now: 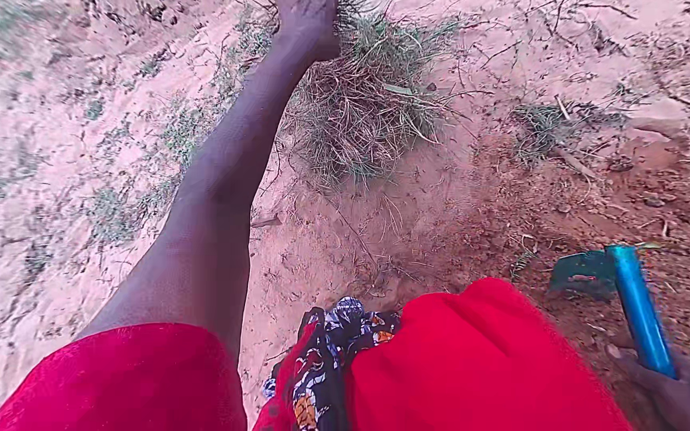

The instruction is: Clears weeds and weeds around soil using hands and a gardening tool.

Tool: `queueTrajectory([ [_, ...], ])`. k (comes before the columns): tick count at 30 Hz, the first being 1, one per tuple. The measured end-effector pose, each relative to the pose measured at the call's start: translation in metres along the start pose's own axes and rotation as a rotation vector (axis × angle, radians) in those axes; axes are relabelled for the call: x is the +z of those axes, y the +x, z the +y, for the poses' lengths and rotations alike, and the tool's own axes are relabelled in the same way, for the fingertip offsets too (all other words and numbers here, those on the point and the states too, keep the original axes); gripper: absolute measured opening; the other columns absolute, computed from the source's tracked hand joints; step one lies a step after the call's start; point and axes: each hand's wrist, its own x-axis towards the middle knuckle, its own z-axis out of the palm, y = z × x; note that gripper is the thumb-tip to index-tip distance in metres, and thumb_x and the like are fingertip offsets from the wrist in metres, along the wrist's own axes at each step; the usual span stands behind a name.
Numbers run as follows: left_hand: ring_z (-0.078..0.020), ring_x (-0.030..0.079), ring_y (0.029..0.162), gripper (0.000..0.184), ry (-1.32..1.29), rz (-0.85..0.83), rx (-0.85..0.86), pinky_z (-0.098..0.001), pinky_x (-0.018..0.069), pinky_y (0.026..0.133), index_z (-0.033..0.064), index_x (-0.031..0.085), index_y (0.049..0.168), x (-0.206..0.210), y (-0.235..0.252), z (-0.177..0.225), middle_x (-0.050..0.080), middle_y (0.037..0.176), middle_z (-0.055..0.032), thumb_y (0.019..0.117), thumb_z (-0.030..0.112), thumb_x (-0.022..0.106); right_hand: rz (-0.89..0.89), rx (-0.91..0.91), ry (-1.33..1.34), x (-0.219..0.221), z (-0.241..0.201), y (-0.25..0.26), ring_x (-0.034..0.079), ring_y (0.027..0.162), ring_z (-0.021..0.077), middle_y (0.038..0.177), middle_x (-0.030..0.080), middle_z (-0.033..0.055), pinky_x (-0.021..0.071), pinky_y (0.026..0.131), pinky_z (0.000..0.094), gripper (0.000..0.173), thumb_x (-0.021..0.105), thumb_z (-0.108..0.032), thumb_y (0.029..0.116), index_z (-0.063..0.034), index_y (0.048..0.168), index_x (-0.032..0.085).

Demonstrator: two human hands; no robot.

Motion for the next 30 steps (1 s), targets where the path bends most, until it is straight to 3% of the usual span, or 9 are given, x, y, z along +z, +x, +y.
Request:
queueTrajectory([
  [3,-0.0544,0.01,0.154,0.103,-0.164,-0.261,-0.098,-0.0869,0.0156,0.107,0.0325,0.009,0.167,0.066,0.004,0.012,0.007,0.172,-0.0207,0.088,0.064,0.067,0.032,0.013,-0.002,0.001,0.004,0.001,0.051,0.056,0.0064,0.08,0.059,0.0003,0.0454,0.052,0.0258,0.03,0.068,-0.006,0.092,-0.0035,0.122,0.062],
  [7,-0.0541,-0.005,0.155,0.092,-0.225,0.0,-0.12,-0.083,-0.0021,0.113,0.0271,0.012,0.167,0.125,-0.03,0.042,0.003,0.172,-0.0212,0.0952,0.058,0.06,0.07,0.035,-0.021,0.002,0.002,0.0,0.051,0.057,0.0079,0.084,0.06,0.0027,0.0454,0.051,0.0271,0.03,0.069,-0.006,0.0935,-0.0048,0.122,0.063],
  [9,-0.0527,0.017,0.154,0.07,-0.217,0.457,0.043,-0.0742,0.0079,0.118,0.0155,0.042,0.158,0.143,-0.068,0.069,0.029,0.164,-0.0283,0.0948,0.04,0.06,0.071,0.044,-0.034,0.005,0.001,0.0,0.05,0.055,0.0075,0.082,0.059,0.002,0.0448,0.05,0.0268,0.03,0.069,-0.006,0.0928,-0.0054,0.122,0.063],
  [11,-0.0427,0.056,0.13,0.033,-0.28,0.823,0.426,-0.0596,0.0374,0.11,0.0124,0.072,0.125,0.17,-0.105,0.102,0.065,0.135,-0.0221,0.0938,0.021,0.062,0.065,0.04,-0.04,0.003,-0.001,0.001,0.05,0.055,0.0079,0.081,0.058,0.0016,0.0453,0.05,0.0274,0.031,0.068,-0.006,0.0924,-0.0053,0.123,0.062],
  [14,-0.0322,0.073,0.087,0.023,-0.465,0.299,0.653,-0.0472,0.0574,0.076,0.0043,0.078,0.097,0.217,-0.157,0.157,0.074,0.092,-0.0157,0.0966,0.02,0.061,0.086,0.026,-0.042,0.004,-0.007,0.002,0.049,0.052,0.0065,0.077,0.057,0.0002,0.0443,0.048,0.0254,0.029,0.069,-0.007,0.0926,-0.006,0.121,0.063],
  [17,-0.0427,0.054,0.132,0.041,-0.343,-0.347,0.296,-0.0559,0.047,0.105,-0.006,0.063,0.129,0.255,-0.135,0.192,0.06,0.135,-0.0264,0.1063,0.026,0.051,0.099,0.037,-0.024,0.006,-0.011,0.002,0.047,0.05,0.0066,0.075,0.056,0.001,0.0429,0.047,0.0251,0.027,0.07,-0.008,0.0934,-0.0059,0.12,0.064],
  [20,-0.0446,0.046,0.14,0.046,-0.279,-0.231,0.223,-0.0583,0.0411,0.109,-0.0029,0.051,0.146,0.283,-0.098,0.217,0.051,0.149,-0.0253,0.1059,0.019,0.05,0.105,0.042,-0.036,0.007,-0.011,0.002,0.047,0.052,0.0073,0.077,0.057,0.0025,0.0427,0.049,0.0257,0.027,0.07,-0.007,0.0939,-0.0053,0.121,0.064],
  [25,-0.0434,0.042,0.144,0.047,-0.399,-0.244,-0.009,-0.0583,0.0362,0.115,-0.0034,0.054,0.143,0.265,-0.058,0.253,0.052,0.147,-0.0277,0.1082,0.028,0.047,0.094,0.075,-0.068,0.008,-0.012,0.001,0.046,0.054,0.0095,0.08,0.057,0.0051,0.0414,0.051,0.0279,0.028,0.07,-0.008,0.0955,-0.0063,0.123,0.065],
  [30,-0.0418,0.062,0.125,0.033,-0.704,-0.089,0.161,-0.0532,0.0439,0.112,-0.0052,0.066,0.126,0.28,-0.043,0.267,0.067,0.125,-0.0274,0.1083,0.018,0.049,0.087,0.081,-0.052,0.008,-0.014,0.001,0.046,0.056,0.011,0.08,0.057,0.0058,0.0406,0.052,0.0298,0.029,0.071,-0.007,0.0951,-0.0071,0.123,0.065],
])
